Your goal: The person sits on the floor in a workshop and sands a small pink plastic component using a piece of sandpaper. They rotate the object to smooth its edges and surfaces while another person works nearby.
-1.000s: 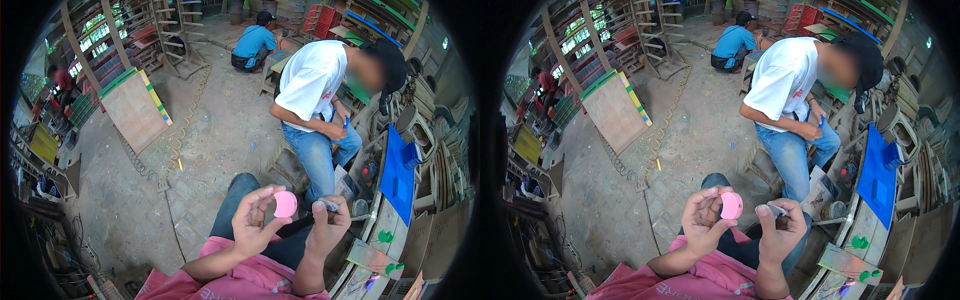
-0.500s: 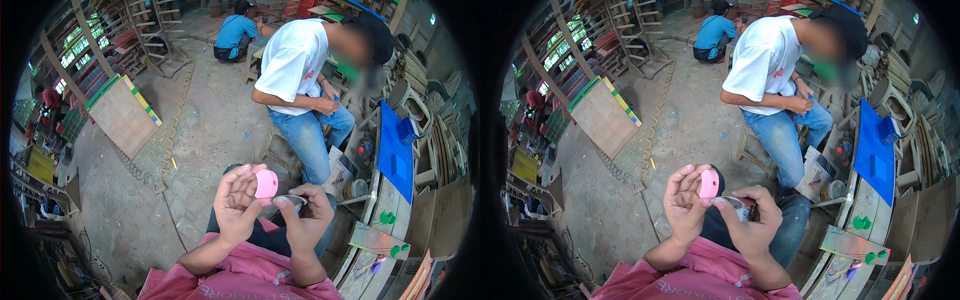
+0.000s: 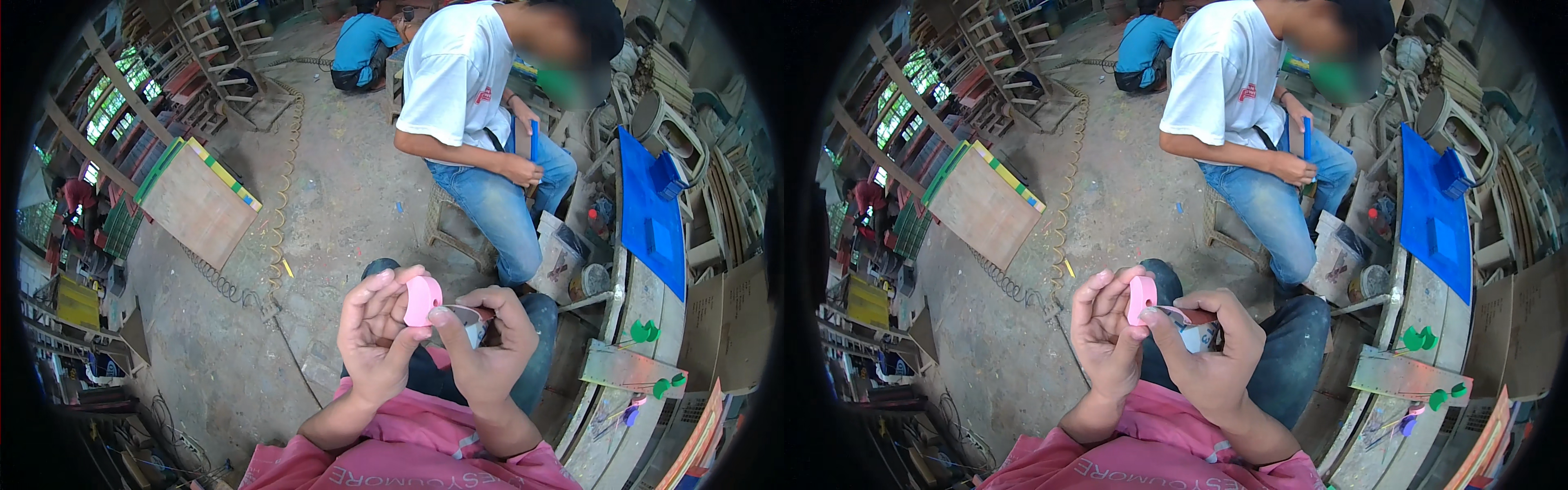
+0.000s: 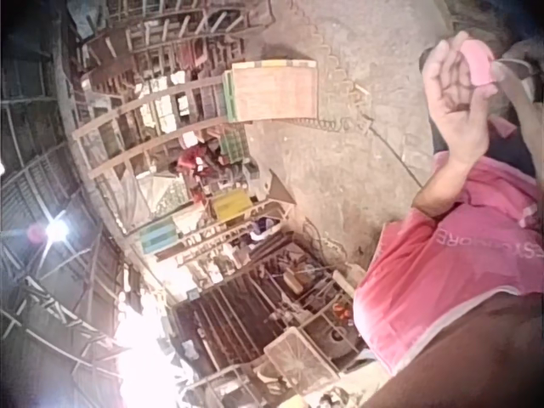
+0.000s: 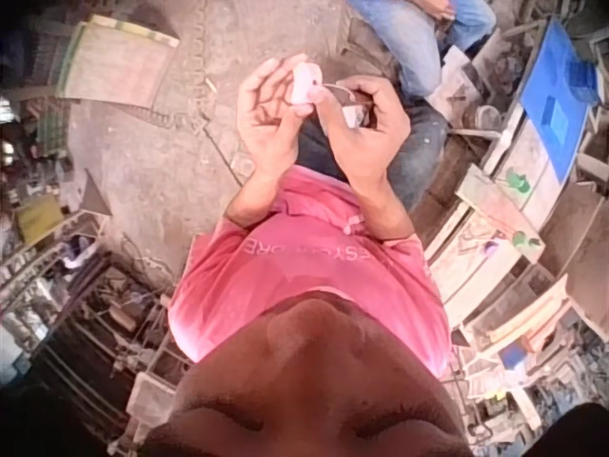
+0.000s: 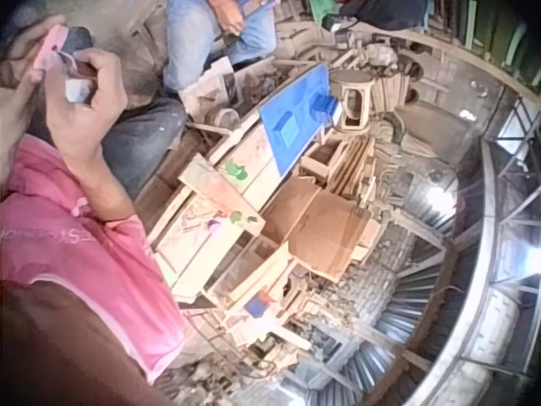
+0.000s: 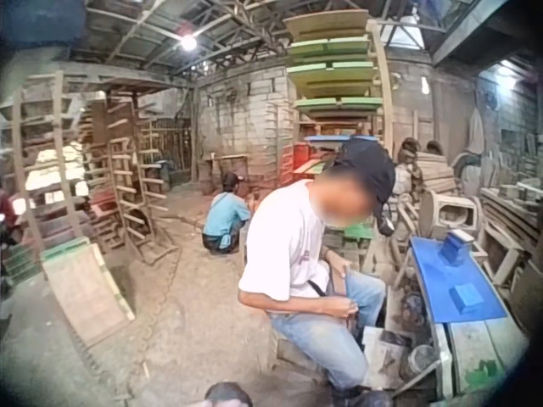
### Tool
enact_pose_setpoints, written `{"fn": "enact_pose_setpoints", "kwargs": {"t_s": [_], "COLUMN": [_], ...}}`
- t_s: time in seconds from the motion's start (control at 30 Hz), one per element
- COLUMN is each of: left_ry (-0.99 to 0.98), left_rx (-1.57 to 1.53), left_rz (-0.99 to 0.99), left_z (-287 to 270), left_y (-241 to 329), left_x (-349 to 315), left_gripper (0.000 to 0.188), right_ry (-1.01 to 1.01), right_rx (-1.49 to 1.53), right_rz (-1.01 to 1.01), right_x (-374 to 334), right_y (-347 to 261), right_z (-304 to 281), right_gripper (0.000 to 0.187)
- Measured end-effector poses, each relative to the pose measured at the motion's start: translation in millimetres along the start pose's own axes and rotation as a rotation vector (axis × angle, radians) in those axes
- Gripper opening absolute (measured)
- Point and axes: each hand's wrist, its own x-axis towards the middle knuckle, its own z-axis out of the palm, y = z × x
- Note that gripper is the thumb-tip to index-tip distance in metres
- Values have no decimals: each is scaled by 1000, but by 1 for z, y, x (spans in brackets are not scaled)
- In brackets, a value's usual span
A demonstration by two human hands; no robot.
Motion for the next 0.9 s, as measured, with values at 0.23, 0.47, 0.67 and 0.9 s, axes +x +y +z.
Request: {"fn": "enact_pose_setpoints", "kwargs": {"t_s": [0.23, 0.47, 0.67, 0.9], "left_ry": [-52, -97, -93, -77], "left_rx": [52, 39, 38, 55], "left_rz": [76, 112, 113, 122], "left_z": [1, -1, 5, 11], "left_y": [-8, -10, -12, -15], "left_x": [-2, 2, 0, -6], "left_gripper": [64, 63, 64, 63], "right_ry": [46, 23, 14, 122], "right_rx": [17, 71, 103, 65], "right_rz": [45, 75, 69, -17], "right_x": [5, 5, -10, -3], "right_y": [3, 3, 8, 11], "right_z": [-3, -16, -10, -10], "right_gripper": [27, 26, 26, 26]}}
